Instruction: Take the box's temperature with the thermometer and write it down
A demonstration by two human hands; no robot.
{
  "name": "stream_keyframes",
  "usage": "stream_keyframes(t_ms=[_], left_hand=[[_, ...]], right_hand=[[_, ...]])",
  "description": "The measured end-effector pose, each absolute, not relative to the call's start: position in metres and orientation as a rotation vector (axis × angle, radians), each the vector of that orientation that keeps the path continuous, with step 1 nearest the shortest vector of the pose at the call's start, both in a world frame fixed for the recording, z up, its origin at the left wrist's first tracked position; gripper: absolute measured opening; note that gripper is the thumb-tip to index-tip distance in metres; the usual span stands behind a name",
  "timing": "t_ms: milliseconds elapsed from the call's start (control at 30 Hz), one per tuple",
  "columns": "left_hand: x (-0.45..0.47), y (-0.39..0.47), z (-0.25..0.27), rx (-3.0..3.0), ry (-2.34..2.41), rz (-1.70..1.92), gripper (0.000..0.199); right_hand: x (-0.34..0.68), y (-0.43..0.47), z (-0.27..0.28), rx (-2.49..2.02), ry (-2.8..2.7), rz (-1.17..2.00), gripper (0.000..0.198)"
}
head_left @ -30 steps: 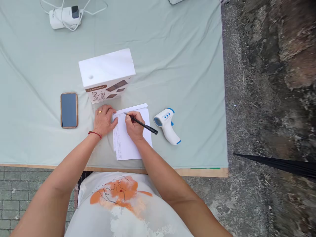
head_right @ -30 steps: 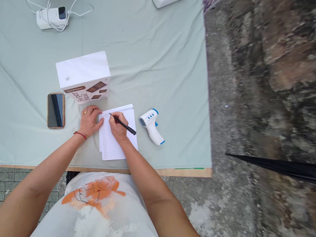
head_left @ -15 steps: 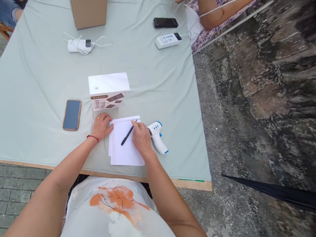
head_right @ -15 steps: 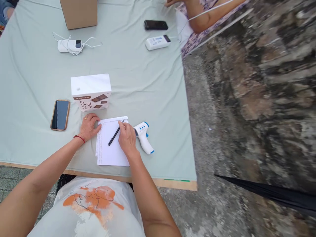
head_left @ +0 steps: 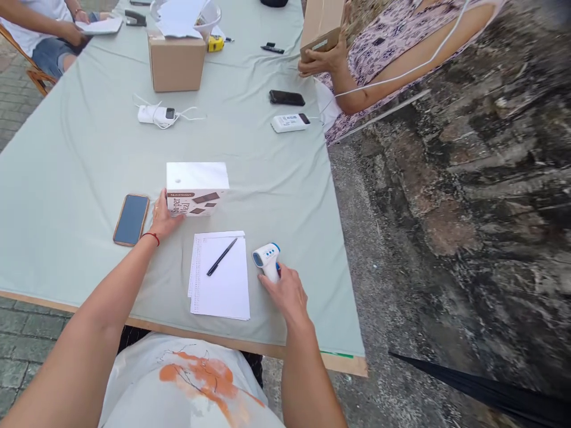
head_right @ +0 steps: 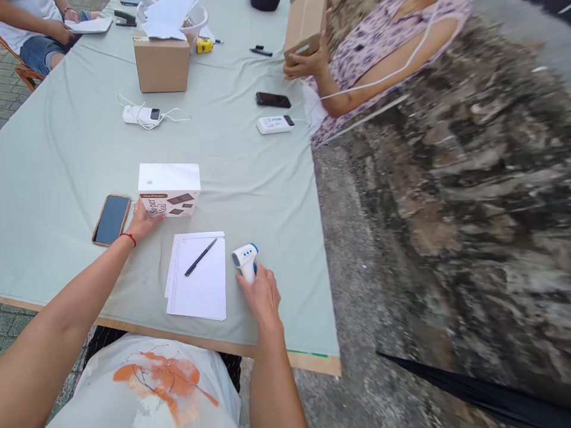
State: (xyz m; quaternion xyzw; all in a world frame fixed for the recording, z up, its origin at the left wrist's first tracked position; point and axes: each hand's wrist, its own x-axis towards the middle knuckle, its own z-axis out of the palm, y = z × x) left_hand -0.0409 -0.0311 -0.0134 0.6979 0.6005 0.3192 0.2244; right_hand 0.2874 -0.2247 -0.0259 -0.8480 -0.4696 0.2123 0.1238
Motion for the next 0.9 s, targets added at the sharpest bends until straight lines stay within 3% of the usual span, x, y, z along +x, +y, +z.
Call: stream_keyframes(t_ms=[133, 400, 900], left_hand=[[-0.041, -0.035, -0.01, 1.899, 1.582, 0.876, 0.067], [-0.04, -0.04, -0.013, 2.008, 1.631, 0.842, 0.061], [-0.037, -0.042, -0.014, 2.094, 1.659, 0.812, 0.057]], right_hand=[[0.267, -0.217, -0.013, -2.252, -1.057, 0.723, 0.054], [0.178, -0.172, 0.022, -1.309, -0.79, 1.328, 0.037], [0.14, -0.14, 0.009, -1.321, -0.703, 1.37, 0.043]])
